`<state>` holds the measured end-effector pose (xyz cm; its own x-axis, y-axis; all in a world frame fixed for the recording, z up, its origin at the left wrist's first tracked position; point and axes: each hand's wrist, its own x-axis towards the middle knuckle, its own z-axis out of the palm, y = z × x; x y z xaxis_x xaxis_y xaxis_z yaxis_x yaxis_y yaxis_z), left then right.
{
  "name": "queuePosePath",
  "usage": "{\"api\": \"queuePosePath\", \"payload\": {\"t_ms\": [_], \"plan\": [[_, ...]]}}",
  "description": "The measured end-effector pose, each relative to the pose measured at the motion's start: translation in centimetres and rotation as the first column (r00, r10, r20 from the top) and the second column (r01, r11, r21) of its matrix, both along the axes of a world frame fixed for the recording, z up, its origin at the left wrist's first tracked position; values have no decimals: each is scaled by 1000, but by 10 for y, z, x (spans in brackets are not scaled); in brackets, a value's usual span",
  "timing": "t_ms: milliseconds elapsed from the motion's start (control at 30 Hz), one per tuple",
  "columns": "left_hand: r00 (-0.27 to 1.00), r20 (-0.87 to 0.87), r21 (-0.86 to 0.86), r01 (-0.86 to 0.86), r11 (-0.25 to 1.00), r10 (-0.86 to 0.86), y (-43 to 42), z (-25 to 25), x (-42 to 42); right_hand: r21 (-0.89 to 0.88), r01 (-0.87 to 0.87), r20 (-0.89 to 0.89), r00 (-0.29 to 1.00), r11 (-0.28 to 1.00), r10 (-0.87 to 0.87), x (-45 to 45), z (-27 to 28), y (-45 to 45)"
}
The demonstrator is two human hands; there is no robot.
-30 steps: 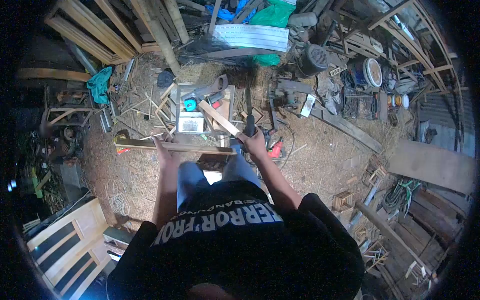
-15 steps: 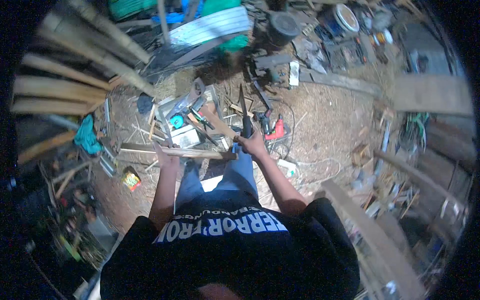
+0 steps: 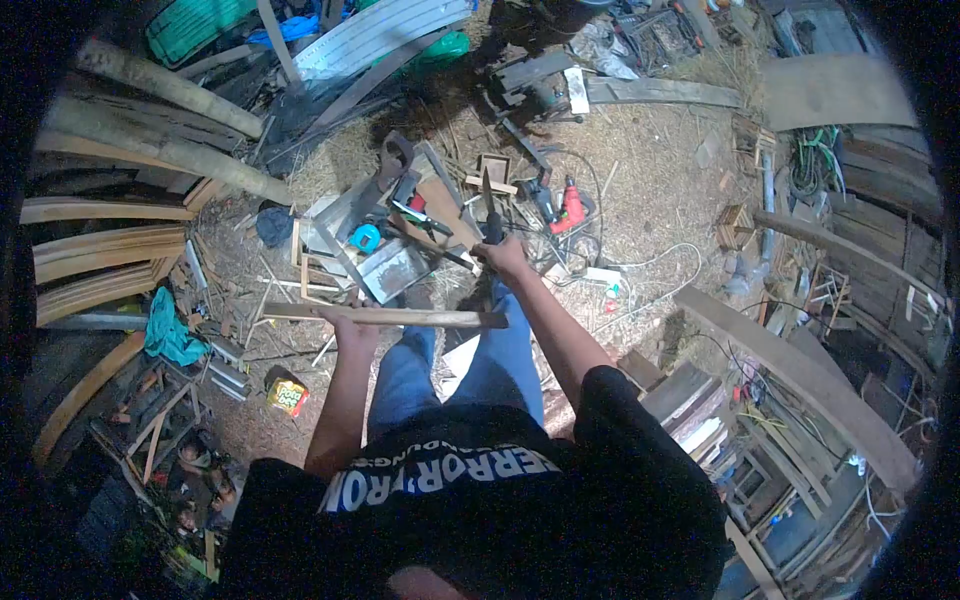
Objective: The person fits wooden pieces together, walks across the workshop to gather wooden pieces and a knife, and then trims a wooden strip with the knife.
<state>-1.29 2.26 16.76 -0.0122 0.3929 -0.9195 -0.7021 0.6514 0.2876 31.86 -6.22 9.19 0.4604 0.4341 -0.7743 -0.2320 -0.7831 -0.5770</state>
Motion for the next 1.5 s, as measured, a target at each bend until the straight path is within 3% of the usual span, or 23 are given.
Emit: {"api": "queuePosePath", "payload": {"t_ms": [67, 167, 200, 300, 367, 500, 567, 600, 700, 867, 900, 933, 1033, 1100, 1167, 1233, 1300, 1400, 1500], "plan": [[994, -29, -10, -109, 994, 109, 1, 5, -5, -1, 26, -39, 999, 1000, -26, -9, -21, 11], [963, 259, 134, -113, 985, 75, -15, -53, -51, -4, 48, -78, 996, 999, -48, -16, -37, 26], [918, 375, 130, -189, 973, 128, -18, -62, -54, -19, 69, -82, 994, 997, -70, -19, -42, 30], [952, 255, 147, -214, 966, 172, -18, -70, -31, 23, 90, -27, 996, 996, -89, -22, -67, 35], [932, 311, 195, -254, 947, 186, -25, -88, -18, 76, 86, 27, 996, 993, -88, -23, -87, 33], [894, 419, 298, -298, 907, 157, -25, -100, 6, 117, -28, 17, 1000, 993, 26, -12, -136, 23], [917, 358, 240, -273, 932, 176, -16, -104, 19, 122, -145, 35, 989, 982, 142, -1, -141, 21], [893, 441, 309, -246, 919, 91, -13, -114, 18, 22, -280, 214, 939, 960, 269, 5, -152, 17], [925, 380, 374, -163, 913, 10, -7, -140, 20, 202, -406, 357, 878, 891, 319, 16, -170, -2], [978, 196, 395, -5, 918, -79, 26, -160, 22, 123, -461, 355, 847, 879, 395, 38, -191, -14], [983, 148, 443, 33, 896, -109, 32, -167, 18, 133, -460, 357, 849, 878, 390, 39, -187, -9], [988, 123, 450, 30, 892, -95, 38, -173, 13, 25, -499, 297, 831, 866, 470, 38, -157, 12], [1000, 10, 496, 3, 869, -9, 55, -175, 10, 250, -521, 489, 795, 817, 358, 49, -210, 6], [976, 71, 734, 88, 673, -206, 63, -187, -8, 312, -454, 444, 846, 834, 294, 57, -230, 9], [980, 9, 702, 135, 699, -198, 67, -183, 3, 305, -456, 462, 839, 836, 288, 59, -218, 28], [969, -4, 701, 179, 690, -248, 70, -181, 11, 309, -515, 613, 751, 800, 247, 58, -202, 47], [958, 35, 694, 181, 697, -284, 65, -181, 22, 319, -403, 477, 850, 858, 223, 68, -214, 54], [920, 169, 734, 123, 668, -355, 58, -194, 28, 413, -202, 247, 963, 888, 104, 57, -174, 66], [909, 251, 739, 41, 673, -332, 55, -198, 39, 546, -116, 121, 991, 830, 58, 55, -159, 66]]}}
